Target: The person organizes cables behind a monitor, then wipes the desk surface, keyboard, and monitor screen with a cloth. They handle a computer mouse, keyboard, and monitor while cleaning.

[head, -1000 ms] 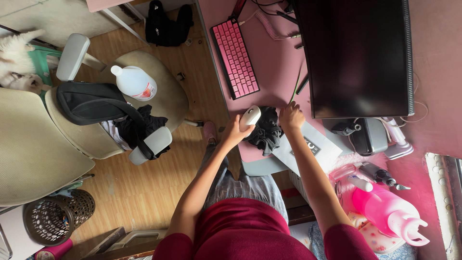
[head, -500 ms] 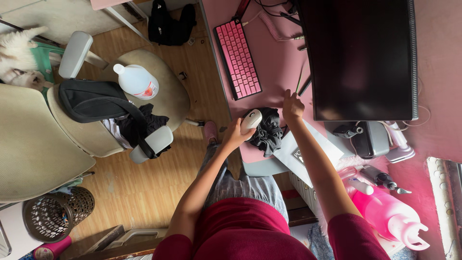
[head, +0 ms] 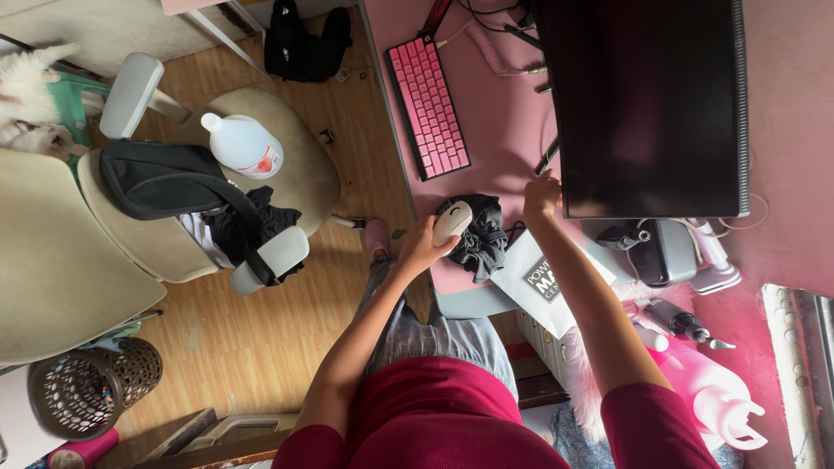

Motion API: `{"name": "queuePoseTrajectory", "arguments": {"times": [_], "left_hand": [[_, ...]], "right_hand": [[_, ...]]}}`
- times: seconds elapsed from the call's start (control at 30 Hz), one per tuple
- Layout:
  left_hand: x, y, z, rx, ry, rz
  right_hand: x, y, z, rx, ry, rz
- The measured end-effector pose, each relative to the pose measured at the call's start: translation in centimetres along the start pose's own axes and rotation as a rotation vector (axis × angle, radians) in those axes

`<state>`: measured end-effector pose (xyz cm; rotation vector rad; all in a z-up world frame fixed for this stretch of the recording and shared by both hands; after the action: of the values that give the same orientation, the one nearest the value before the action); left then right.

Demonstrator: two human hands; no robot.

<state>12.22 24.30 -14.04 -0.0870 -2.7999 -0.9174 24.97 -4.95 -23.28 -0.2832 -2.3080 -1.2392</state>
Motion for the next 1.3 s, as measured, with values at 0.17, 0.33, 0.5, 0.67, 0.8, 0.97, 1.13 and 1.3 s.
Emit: {"name": "queuePoseTrajectory", "arguments": {"times": [0.17, 0.33, 0.5, 0.67, 0.8, 0.97, 1.13, 1.3], "left_hand": [[0.3, 0.7, -0.7, 0.028, 0.08, 0.027], [0.4, 1.8, -1.0, 0.052, 0.139, -0.007], [0.8, 3.8, 1.0, 0.083, 0.136, -0.071], [0.8, 5.1, 2.9, -0.029, 0.258, -0.138], [-0.6, 5.6, 2.1, -0.158, 0.105, -0.248], [-4.5, -0.2, -0.6, -0.382, 0.025, -0.035], [-6.0, -7.6, -2.4, -0.627, -0.083, 0.019], [-6.2, -10.3, -2.7, -0.74, -0.031, 0.126]], "right_hand": [[1.2, 0.6, 0.5, -0.031, 0.018, 0.067], [6.7, 5.8, 2.4, -0.46, 0.09, -0.37], [16.1, 10.8, 9.7, -0.594, 0.251, -0.689], [17.0, 9.7, 14.4, -0.617, 0.244, -0.793], [18.5, 7.7, 21.2, -0.558, 0.514, -0.768], [21.0, 8.1, 24.6, -0.956, 0.922, -0.753], [23.3, 9.7, 18.5, -1.366, 0.901, -0.669], [26.2, 10.4, 10.2, -1.33, 0.741, -0.501]]}}
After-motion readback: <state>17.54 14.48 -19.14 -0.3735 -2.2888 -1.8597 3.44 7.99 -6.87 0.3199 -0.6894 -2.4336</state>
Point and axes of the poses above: each hand's wrist, its own x-axis away from the middle knuckle, its own y-axis out of the back of the hand, z = x × y, the point moved 3 cm from there along -x, towards the middle knuckle, and after that the axes turned 15 degrees about y, right-handed, at the moved point
